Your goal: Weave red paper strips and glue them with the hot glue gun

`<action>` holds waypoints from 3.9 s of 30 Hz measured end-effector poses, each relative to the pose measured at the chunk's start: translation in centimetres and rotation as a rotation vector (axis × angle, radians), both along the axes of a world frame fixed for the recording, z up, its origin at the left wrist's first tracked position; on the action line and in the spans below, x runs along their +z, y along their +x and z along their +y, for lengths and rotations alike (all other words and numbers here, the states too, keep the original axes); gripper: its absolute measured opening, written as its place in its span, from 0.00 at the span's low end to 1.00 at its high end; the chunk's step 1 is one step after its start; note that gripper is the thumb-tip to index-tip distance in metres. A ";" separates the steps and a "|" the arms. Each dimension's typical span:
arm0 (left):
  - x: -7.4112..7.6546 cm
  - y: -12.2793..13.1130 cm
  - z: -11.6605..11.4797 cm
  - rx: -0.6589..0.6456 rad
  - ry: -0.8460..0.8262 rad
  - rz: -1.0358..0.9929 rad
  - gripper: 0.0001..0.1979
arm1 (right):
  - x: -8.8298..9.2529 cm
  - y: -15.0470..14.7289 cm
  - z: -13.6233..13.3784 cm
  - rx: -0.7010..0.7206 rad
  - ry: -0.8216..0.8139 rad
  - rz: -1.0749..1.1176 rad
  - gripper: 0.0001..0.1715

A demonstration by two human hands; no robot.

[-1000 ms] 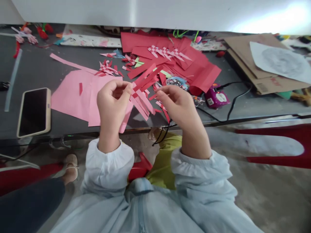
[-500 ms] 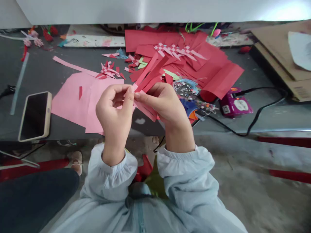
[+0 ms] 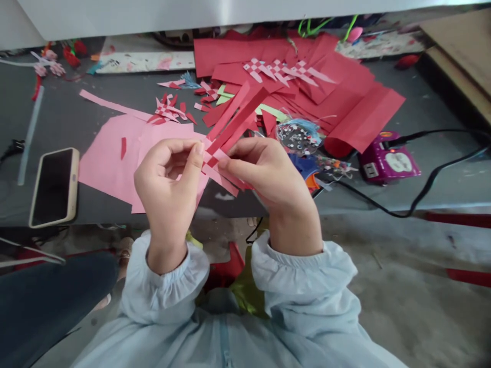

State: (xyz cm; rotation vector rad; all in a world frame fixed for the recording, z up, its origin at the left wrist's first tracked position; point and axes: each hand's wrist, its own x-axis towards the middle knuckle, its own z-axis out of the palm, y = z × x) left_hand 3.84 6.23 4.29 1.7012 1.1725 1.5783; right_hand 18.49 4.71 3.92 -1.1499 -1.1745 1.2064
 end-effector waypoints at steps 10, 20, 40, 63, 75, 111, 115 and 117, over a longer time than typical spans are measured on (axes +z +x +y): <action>0.0 0.5 -0.4 0.032 -0.015 0.042 0.04 | 0.0 -0.4 0.6 -0.049 0.031 0.004 0.10; -0.1 0.4 -0.3 0.029 -0.024 0.040 0.03 | 0.4 -0.2 0.2 -0.061 0.002 -0.061 0.05; 0.0 0.8 -0.6 0.077 0.081 0.145 0.02 | -0.2 -0.4 0.3 -0.031 0.007 0.047 0.05; -0.1 0.7 -0.7 0.054 0.043 0.115 0.03 | -0.6 -0.4 0.3 -0.007 -0.009 0.082 0.06; 0.0 0.7 -0.7 0.056 0.042 0.126 0.03 | -0.4 -0.4 0.2 0.007 -0.037 0.083 0.06; 0.1 0.9 -0.8 0.088 0.108 0.185 0.02 | -0.8 -0.4 0.3 0.039 -0.004 0.153 0.04; 0.0 0.8 -0.7 0.085 0.095 0.192 0.02 | -0.9 -0.3 0.2 0.047 -0.010 0.155 0.05; -0.1 0.8 -0.7 0.077 0.093 0.179 0.02 | -0.9 -0.3 0.2 0.056 -0.007 0.161 0.04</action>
